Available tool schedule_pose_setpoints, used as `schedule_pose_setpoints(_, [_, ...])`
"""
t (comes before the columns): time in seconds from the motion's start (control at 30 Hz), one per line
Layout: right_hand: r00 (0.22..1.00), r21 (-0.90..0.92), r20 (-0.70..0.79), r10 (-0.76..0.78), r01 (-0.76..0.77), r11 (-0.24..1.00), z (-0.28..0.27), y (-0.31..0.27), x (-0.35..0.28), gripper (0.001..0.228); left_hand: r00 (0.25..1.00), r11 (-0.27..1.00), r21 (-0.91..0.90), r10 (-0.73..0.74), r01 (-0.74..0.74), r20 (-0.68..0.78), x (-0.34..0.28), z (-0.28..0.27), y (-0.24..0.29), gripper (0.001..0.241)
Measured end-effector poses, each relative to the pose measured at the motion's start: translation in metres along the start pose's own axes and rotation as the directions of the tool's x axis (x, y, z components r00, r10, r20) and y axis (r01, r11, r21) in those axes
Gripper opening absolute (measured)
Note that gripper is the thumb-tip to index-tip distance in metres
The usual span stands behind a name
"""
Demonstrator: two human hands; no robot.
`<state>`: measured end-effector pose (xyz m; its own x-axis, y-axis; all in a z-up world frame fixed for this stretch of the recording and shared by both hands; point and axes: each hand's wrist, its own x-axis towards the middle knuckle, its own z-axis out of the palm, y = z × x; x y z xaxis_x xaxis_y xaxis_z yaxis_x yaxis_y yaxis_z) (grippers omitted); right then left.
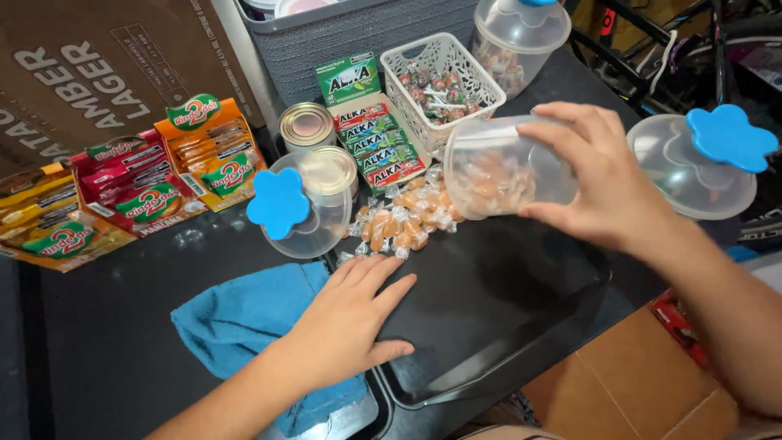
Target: The person is organizing orange-wrapped candies by picking them up from a tray and placing them into a clear plastic container, occasionally using a blue cloth to wipe the container and the surrounding area.
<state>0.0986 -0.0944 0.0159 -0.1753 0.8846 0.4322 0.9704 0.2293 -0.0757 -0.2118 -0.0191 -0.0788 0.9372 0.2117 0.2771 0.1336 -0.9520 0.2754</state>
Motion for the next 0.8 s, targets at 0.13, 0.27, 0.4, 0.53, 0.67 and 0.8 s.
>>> schedule_pose_setpoints(0.13, [0.996,-0.073,0.087,-0.036,0.043,0.996,-0.017,0.003,0.008,0.086,1.0,1.0,0.004,0.006,-0.006,-0.013,-0.001,0.001,-0.001,0.084])
schedule_pose_setpoints(0.27, [0.983,-0.076,0.132,-0.129,0.139,0.987,-0.039,-0.004,0.014,0.084,1.0,1.0,0.008,0.006,-0.005,-0.024,-0.001,0.002,-0.001,0.084])
schedule_pose_setpoints(0.4, [0.951,-0.061,0.181,-0.25,0.265,0.962,-0.058,-0.012,0.019,0.076,1.0,1.0,-0.029,-0.009,0.009,0.019,-0.002,0.003,-0.002,0.086])
schedule_pose_setpoints(0.53, [0.968,0.082,0.133,-0.213,0.203,0.976,-0.067,-0.043,0.024,0.08,0.982,0.92,-0.389,-0.039,-0.038,-0.187,0.009,-0.027,0.009,0.077])
schedule_pose_setpoints(0.67, [0.959,0.276,0.011,-0.283,0.269,0.923,-0.046,-0.071,0.03,0.082,0.931,0.624,-0.78,-0.26,-0.04,-0.256,0.003,-0.07,0.032,0.064])
schedule_pose_setpoints(0.8, [0.939,0.586,-0.293,-0.182,0.326,0.742,0.005,-0.108,0.034,0.095,0.858,0.186,-0.941,-0.389,-0.284,-0.335,-0.005,-0.091,0.048,0.05])
